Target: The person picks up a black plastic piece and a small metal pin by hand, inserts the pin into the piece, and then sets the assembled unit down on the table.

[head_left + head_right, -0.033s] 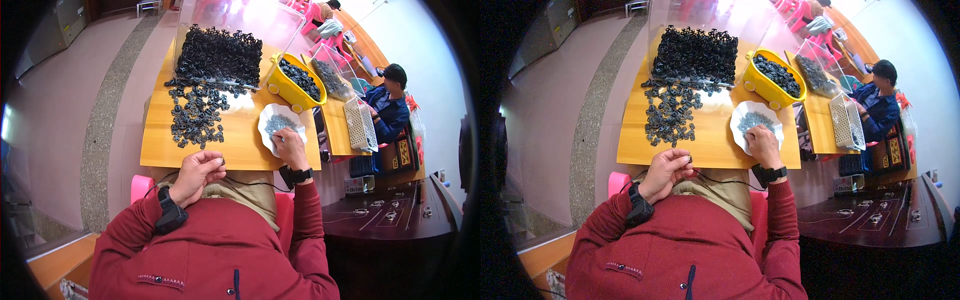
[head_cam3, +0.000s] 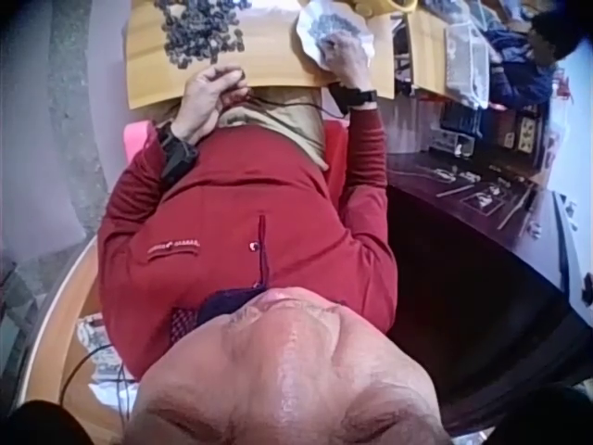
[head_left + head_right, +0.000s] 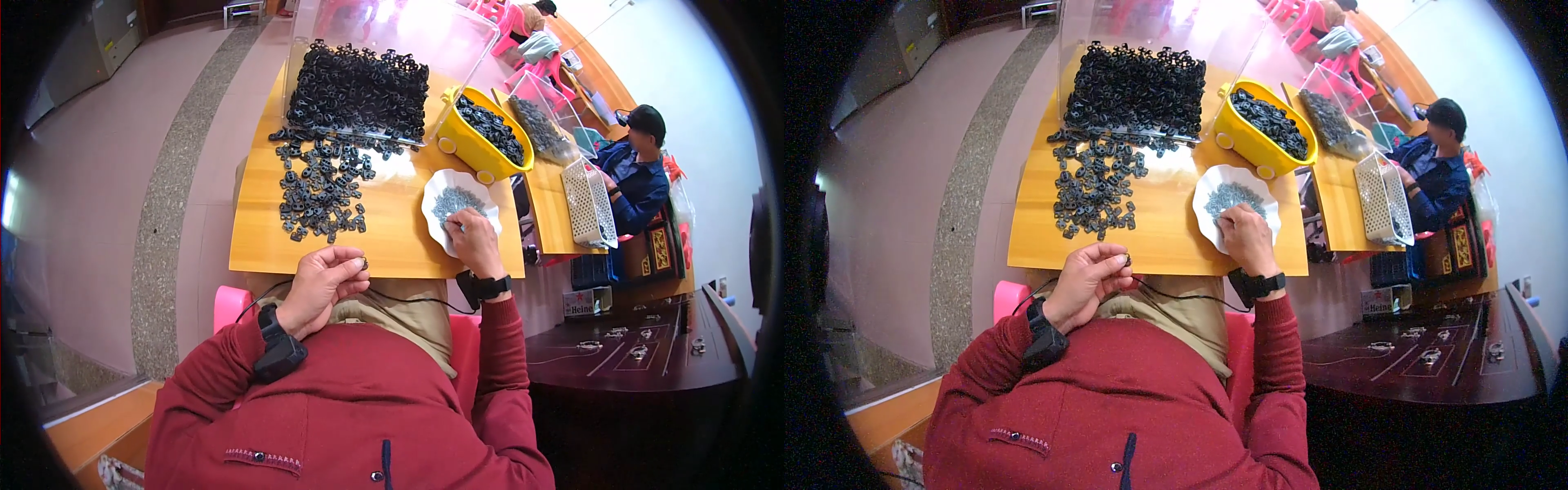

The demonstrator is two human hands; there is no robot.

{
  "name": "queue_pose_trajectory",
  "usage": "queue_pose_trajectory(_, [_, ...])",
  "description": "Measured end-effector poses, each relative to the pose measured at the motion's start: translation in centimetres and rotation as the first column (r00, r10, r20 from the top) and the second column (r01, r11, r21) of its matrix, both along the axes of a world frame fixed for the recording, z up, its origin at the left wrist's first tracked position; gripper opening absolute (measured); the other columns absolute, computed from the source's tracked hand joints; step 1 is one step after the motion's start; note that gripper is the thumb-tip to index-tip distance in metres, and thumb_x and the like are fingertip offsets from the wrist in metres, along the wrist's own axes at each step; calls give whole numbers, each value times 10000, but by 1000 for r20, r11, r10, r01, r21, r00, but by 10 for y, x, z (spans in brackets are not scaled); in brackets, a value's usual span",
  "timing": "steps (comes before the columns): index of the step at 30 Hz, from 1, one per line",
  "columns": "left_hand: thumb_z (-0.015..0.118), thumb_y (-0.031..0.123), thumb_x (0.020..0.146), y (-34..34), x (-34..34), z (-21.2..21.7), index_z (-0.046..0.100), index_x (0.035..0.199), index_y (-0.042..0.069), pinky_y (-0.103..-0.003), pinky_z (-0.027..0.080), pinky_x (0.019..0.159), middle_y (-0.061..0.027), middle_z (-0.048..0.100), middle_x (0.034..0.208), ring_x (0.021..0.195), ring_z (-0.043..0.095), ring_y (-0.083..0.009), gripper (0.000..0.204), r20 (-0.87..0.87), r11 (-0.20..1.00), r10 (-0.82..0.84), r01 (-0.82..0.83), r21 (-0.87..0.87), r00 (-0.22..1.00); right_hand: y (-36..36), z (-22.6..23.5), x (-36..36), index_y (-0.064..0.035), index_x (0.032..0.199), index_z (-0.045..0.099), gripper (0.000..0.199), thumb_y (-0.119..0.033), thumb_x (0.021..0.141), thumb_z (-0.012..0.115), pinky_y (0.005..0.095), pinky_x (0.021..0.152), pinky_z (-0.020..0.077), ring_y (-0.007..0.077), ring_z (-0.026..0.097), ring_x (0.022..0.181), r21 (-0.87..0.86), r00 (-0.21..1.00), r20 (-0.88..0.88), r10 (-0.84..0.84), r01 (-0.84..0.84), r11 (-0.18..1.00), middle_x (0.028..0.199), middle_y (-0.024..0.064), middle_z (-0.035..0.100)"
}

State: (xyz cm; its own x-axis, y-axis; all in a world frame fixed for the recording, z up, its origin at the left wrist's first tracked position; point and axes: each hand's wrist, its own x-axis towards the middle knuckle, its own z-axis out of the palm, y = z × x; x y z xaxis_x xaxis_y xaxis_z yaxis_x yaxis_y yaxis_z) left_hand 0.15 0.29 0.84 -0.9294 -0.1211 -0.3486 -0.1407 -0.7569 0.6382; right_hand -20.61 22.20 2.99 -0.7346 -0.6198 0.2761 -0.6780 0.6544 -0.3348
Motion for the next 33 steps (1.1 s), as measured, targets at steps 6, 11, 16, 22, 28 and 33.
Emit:
queue_pose_trajectory(6, [583,39,925,1,0,-2,583,1034,-4,-308,591,742,-62,634,875,767,645,-135,117,-10,1000,4,-4,9,1000,5,-2,-1,4,878,664,88,-60,827,629,366,696,504,334,651,796,-106,999,-29,28,-31,994,851,179,660])
queue_pose_trajectory(11, [583,37,925,1,0,-3,583,1040,-4,-302,589,735,-64,635,877,769,646,-136,122,-11,1000,3,-3,14,1000,5,-1,0,4,882,661,84,-57,842,619,359,671,510,329,660,763,-122,999,-30,15,-19,992,834,186,664])
queue_pose_trajectory(16, [578,34,927,1,0,-4,573,1051,-5,-291,585,736,-69,634,895,774,645,-135,129,-17,1000,-6,6,12,1000,9,-5,-4,0,900,657,85,-54,852,613,350,648,510,325,662,726,-171,1000,-30,-6,0,985,809,187,666])
queue_pose_trajectory(22, [576,34,929,1,0,-4,572,1050,-3,-286,582,737,-70,634,907,776,644,-133,126,-15,1000,-9,9,8,1000,9,-4,-3,-1,934,632,86,-29,864,592,338,628,499,289,657,692,-225,1000,25,-10,16,974,758,177,652])
queue_pose_trajectory(28, [577,33,928,2,0,-2,572,1048,-6,-290,583,742,-72,635,895,775,645,-135,126,-19,1000,-8,9,11,1000,10,-2,-2,-2,934,624,67,-28,880,594,290,601,472,174,604,637,-281,999,46,-22,34,959,702,113,625])
queue_pose_trajectory(33, [577,28,927,2,0,-3,572,1050,-10,-293,585,744,-76,636,892,780,647,-138,129,-15,1000,-6,6,9,1000,12,-6,-4,24,932,612,64,-26,896,599,248,613,459,102,558,666,-338,991,134,-29,73,938,721,46,614])
